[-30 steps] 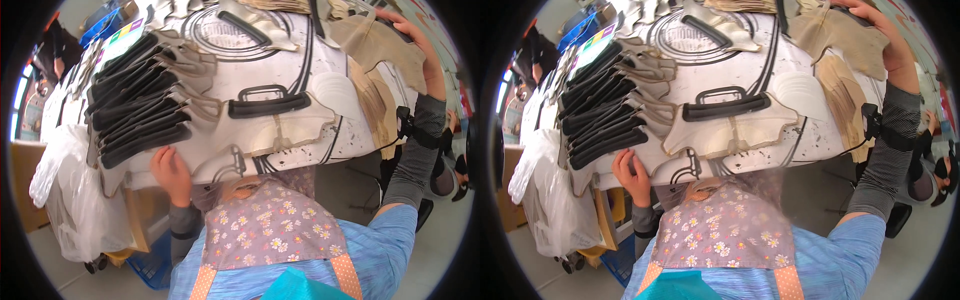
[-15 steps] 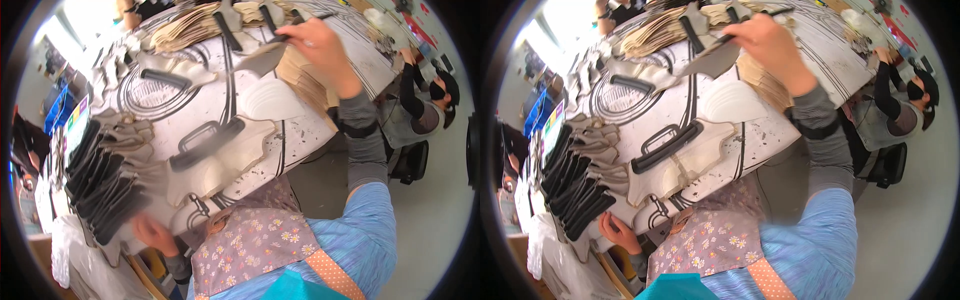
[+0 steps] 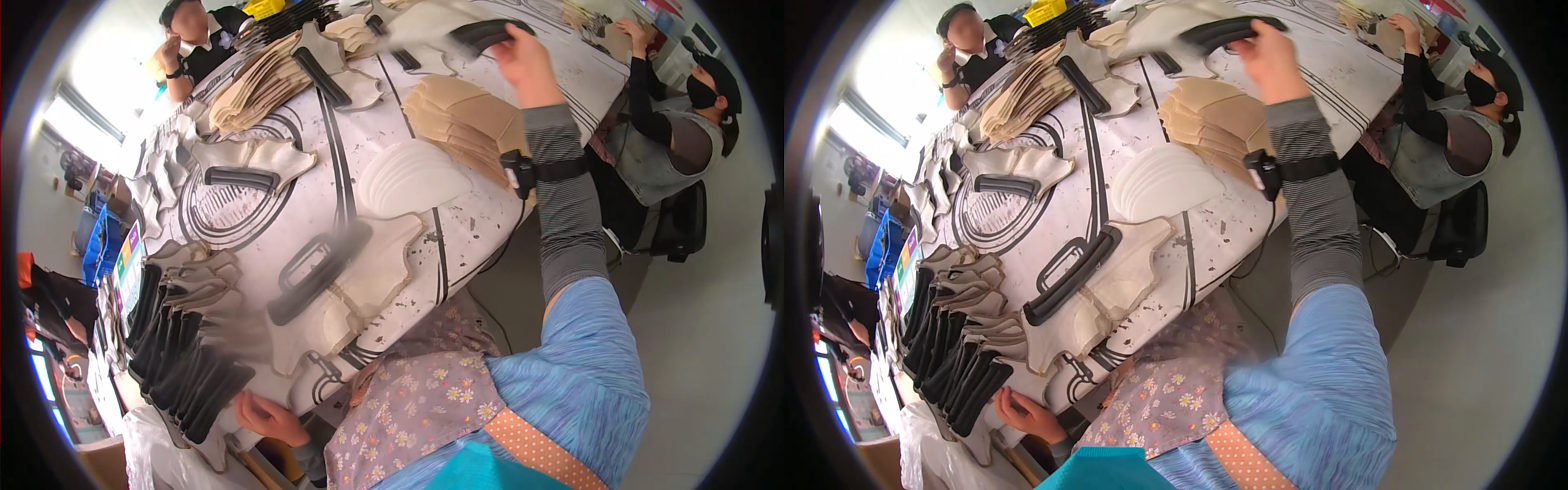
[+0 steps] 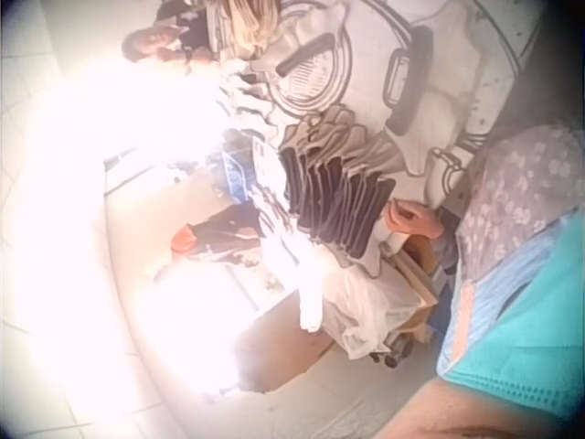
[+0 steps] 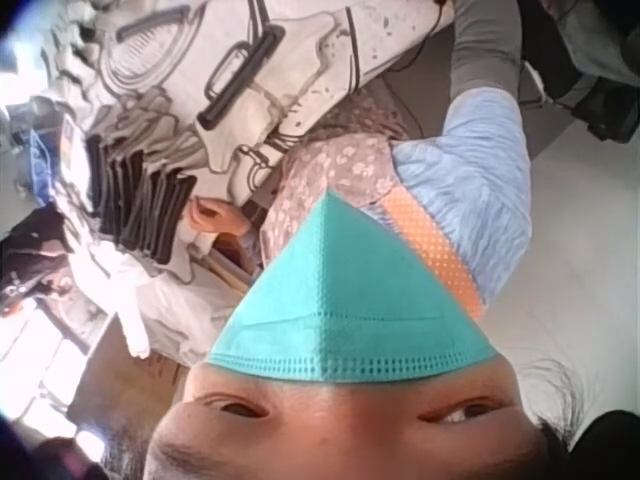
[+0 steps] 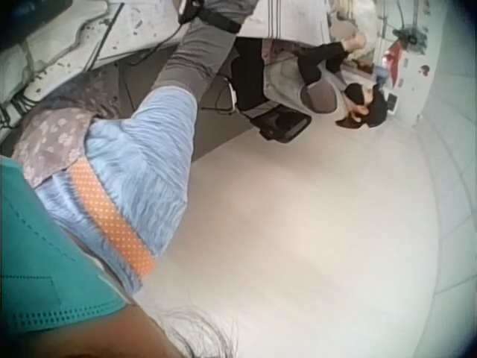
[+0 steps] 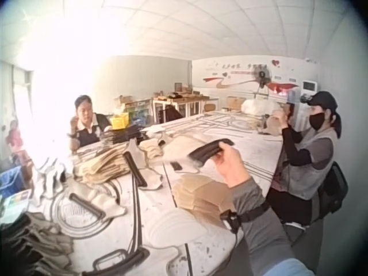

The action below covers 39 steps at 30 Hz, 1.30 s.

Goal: Manually aligning and stacking various shoe upper components and interior padding pieces at a manufacturing workstation.

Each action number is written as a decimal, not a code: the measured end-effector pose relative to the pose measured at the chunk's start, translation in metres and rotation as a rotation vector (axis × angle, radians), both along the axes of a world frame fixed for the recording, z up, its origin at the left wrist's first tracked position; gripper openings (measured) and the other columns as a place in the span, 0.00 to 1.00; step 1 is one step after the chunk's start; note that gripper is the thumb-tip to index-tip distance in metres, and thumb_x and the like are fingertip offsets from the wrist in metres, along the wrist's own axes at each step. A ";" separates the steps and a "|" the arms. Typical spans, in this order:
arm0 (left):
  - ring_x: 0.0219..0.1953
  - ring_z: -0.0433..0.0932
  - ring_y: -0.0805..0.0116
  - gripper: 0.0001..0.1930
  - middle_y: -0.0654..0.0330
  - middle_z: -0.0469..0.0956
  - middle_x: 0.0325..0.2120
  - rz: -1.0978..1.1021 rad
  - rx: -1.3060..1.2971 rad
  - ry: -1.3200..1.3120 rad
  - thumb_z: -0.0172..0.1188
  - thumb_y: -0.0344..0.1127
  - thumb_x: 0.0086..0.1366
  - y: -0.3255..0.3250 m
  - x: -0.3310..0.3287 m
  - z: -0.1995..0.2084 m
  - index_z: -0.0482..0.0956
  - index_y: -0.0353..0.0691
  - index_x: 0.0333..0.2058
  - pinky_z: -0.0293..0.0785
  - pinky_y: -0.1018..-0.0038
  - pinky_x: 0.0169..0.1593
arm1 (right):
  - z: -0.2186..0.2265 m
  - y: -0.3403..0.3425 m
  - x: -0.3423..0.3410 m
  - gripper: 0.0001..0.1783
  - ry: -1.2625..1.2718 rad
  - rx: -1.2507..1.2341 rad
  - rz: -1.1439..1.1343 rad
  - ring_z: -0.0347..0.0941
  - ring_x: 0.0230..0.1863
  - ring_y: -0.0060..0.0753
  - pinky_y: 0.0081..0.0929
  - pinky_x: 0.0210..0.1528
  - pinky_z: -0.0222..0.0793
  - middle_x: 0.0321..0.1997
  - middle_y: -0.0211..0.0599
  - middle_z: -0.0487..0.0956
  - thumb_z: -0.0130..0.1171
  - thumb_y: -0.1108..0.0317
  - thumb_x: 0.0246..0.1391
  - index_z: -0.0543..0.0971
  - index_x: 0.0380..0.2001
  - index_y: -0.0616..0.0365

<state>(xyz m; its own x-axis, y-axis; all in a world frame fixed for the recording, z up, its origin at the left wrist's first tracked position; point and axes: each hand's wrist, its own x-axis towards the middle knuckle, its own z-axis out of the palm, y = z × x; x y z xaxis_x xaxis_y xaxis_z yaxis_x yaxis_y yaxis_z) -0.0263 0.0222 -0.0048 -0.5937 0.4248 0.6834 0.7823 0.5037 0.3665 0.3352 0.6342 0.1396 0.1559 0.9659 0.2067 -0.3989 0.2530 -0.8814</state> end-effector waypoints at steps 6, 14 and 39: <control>0.51 0.71 0.50 0.11 0.47 0.73 0.48 0.026 -0.003 0.028 0.50 0.23 0.66 0.003 0.001 -0.003 0.76 0.29 0.45 0.67 0.59 0.55 | -0.034 0.022 0.110 0.17 0.683 -0.063 -0.008 0.70 0.57 0.57 0.58 0.61 0.69 0.54 0.59 0.71 0.42 0.77 0.62 0.63 0.51 0.77; 0.51 0.72 0.51 0.10 0.47 0.73 0.47 0.018 0.015 0.015 0.51 0.23 0.65 0.004 0.001 -0.002 0.77 0.30 0.44 0.68 0.60 0.54 | -0.093 0.014 0.111 0.21 0.492 -0.190 -0.202 0.67 0.61 0.51 0.45 0.65 0.65 0.59 0.62 0.68 0.43 0.75 0.63 0.60 0.55 0.81; 0.48 0.74 0.52 0.12 0.49 0.74 0.46 0.087 0.048 0.100 0.57 0.21 0.60 -0.012 0.014 -0.003 0.75 0.35 0.43 0.69 0.61 0.54 | -0.098 -0.196 -0.054 0.32 -1.593 0.603 0.458 0.71 0.54 0.48 0.36 0.55 0.67 0.53 0.43 0.74 0.70 0.66 0.43 0.72 0.54 0.59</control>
